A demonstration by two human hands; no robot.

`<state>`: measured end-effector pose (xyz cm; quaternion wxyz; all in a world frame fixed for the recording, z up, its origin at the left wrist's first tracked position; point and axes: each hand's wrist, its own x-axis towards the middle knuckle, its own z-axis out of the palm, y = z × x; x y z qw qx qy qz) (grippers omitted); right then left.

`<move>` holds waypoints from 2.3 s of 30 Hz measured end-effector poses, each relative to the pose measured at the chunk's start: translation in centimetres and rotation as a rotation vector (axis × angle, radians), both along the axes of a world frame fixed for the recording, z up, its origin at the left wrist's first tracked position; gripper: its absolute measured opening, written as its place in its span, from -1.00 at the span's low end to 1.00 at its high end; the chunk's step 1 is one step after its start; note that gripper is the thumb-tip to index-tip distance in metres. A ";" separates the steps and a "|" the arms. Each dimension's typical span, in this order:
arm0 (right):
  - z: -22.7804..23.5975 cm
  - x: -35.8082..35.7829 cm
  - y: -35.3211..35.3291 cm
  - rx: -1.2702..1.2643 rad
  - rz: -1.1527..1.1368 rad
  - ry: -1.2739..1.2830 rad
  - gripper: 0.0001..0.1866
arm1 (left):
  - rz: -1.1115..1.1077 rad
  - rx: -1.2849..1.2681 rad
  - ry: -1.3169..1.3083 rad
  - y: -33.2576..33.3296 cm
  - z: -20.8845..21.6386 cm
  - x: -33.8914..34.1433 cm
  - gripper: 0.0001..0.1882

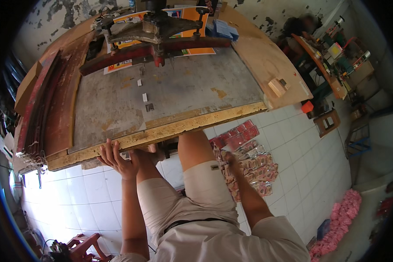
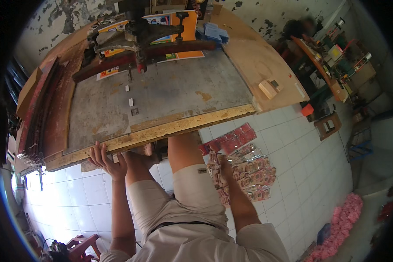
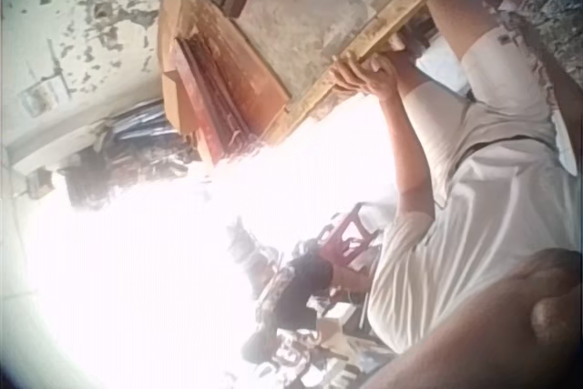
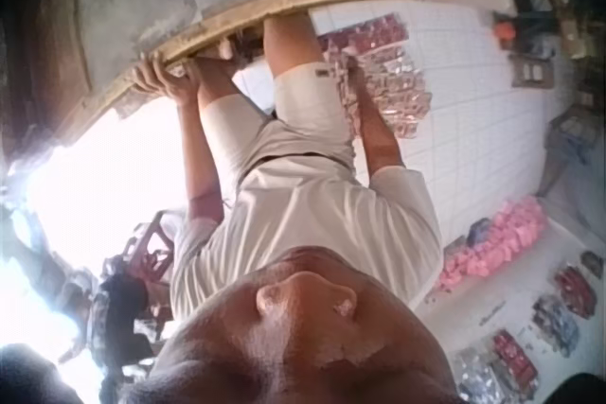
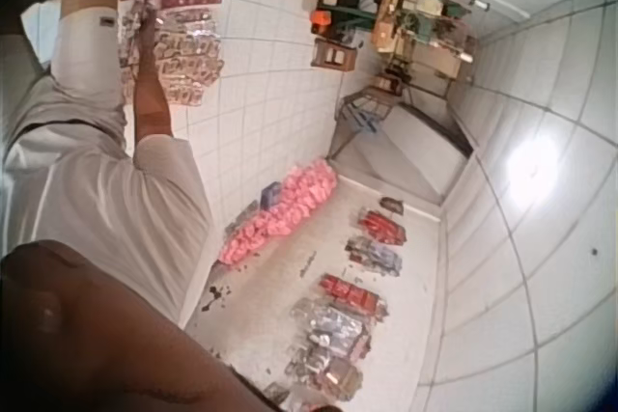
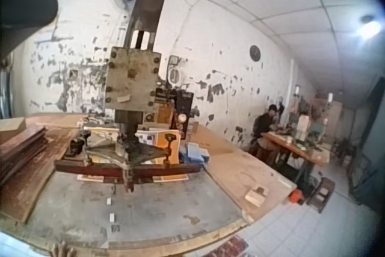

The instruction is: The person places long red cardboard packaging strips onto a jig and uses a wooden block to apply adhesive labels to them.

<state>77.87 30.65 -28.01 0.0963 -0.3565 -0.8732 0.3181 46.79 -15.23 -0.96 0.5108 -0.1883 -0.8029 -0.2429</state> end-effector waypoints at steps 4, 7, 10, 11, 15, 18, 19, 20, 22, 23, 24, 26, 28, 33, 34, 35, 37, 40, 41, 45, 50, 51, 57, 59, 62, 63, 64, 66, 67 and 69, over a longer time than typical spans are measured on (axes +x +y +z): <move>-5.2 0.4 -8.2 -0.368 0.165 -0.236 -0.56 | 0.010 -0.110 -0.041 -1.5 0.6 0.9 -0.40; -3.9 1.0 -8.8 -0.523 0.319 -0.258 -0.59 | 0.026 -0.102 -0.065 -2.3 1.1 1.4 -0.42; -3.0 2.2 -8.0 -0.548 0.314 -0.215 -0.61 | 0.028 -0.077 -0.047 -1.1 2.4 1.6 -0.48; -2.6 2.6 -7.6 -0.529 0.274 -0.196 -0.61 | 0.027 -0.094 -0.056 -1.0 3.0 1.8 -0.51; 2.0 1.0 -8.0 -0.233 0.134 0.038 -0.68 | -0.184 -0.009 -0.269 -6.1 6.3 2.1 -0.62; 10.1 -1.9 -6.8 0.114 -0.058 0.378 -0.74 | -0.018 -0.024 -0.132 -11.0 9.7 0.2 -0.74; 13.9 -3.4 -6.7 0.201 -0.047 0.423 -0.75 | 0.020 0.050 -0.108 -13.2 10.7 -0.7 -0.73; 19.0 -4.7 -6.9 0.287 -0.033 0.471 -0.75 | 0.159 -0.003 -0.087 -15.2 12.7 -1.2 -0.70; 25.6 -6.7 -7.3 0.423 0.054 0.579 -0.74 | 0.218 -0.068 -0.010 -17.9 17.3 -3.1 -0.66; 28.4 -7.9 -7.8 0.534 0.123 0.633 -0.72 | 0.231 -0.081 -0.005 -20.1 19.0 -4.4 -0.65; 30.7 -9.0 -8.1 0.649 0.186 0.693 -0.70 | 0.241 -0.090 0.003 -21.9 20.8 -5.6 -0.65; 32.9 -11.4 -9.4 0.688 0.267 0.743 -0.63 | 0.288 -0.141 0.002 -24.4 23.8 -8.1 -0.63; 34.9 -13.9 -11.6 0.680 0.385 0.776 -0.60 | 0.381 -0.230 -0.105 -30.7 24.2 -11.2 -0.61; 31.4 -17.5 -13.5 0.590 0.387 0.706 -0.45 | 0.380 -0.210 -0.575 -36.9 24.6 -13.9 -0.42; 31.2 -17.5 -13.2 0.592 0.387 0.696 -0.45 | 0.290 -0.116 -0.673 -37.7 23.7 -14.2 -0.40; 31.0 -17.3 -13.1 0.590 0.386 0.684 -0.45 | 0.312 -0.252 -0.590 -38.4 23.2 -14.1 -0.34; 30.9 -17.2 -13.0 0.588 0.390 0.677 -0.46 | 0.201 -0.199 -0.625 -40.0 23.1 -14.1 -0.31; 31.2 -16.9 -12.6 0.592 0.417 0.666 -0.45 | 0.158 -0.145 -0.691 -40.5 24.5 -13.8 -0.21; 31.1 -16.9 -12.4 0.594 0.434 0.662 -0.45 | 0.185 -0.108 -0.746 -40.9 24.8 -13.5 -0.19; 30.6 -17.0 -11.8 0.624 0.449 0.673 -0.43 | 0.167 -0.126 -0.861 -41.2 27.2 -13.0 -0.16; 30.9 -17.0 -12.5 0.598 0.431 0.685 -0.44 | 0.077 -0.220 -0.881 -42.5 28.8 -12.5 -0.32; 30.9 -17.1 -12.6 0.595 0.426 0.692 -0.44 | 0.066 -0.252 -0.841 -42.7 28.8 -12.4 -0.38; 30.7 -17.2 -12.7 0.600 0.414 0.697 -0.46 | 0.031 -0.234 -0.853 -42.7 29.8 -12.2 -0.43; 30.7 -17.1 -12.5 0.607 0.415 0.685 -0.46 | 0.148 -0.290 -0.856 -41.0 30.2 -11.9 -0.50; 30.7 -17.1 -12.4 0.599 0.418 0.690 -0.45 | 0.196 -0.404 -0.743 -40.4 30.2 -11.6 -0.65; 30.8 -17.0 -12.6 0.588 0.414 0.691 -0.46 | 0.191 -0.447 -0.686 -40.6 30.1 -11.5 -0.70; 30.8 -17.0 -12.7 0.576 0.408 0.690 -0.46 | 0.266 -0.461 -0.649 -40.3 30.2 -11.4 -0.74; 31.1 -17.1 -12.8 0.579 0.405 0.700 -0.46 | 0.414 -0.487 -0.571 -39.5 30.4 -11.4 -0.78; 31.2 -17.0 -12.8 0.581 0.402 0.703 -0.46 | 0.397 -0.428 -0.458 -39.2 30.7 -11.4 -0.78; 31.2 -17.0 -12.9 0.584 0.401 0.701 -0.46 | 0.363 -0.311 -0.233 -38.6 31.7 -11.1 -0.77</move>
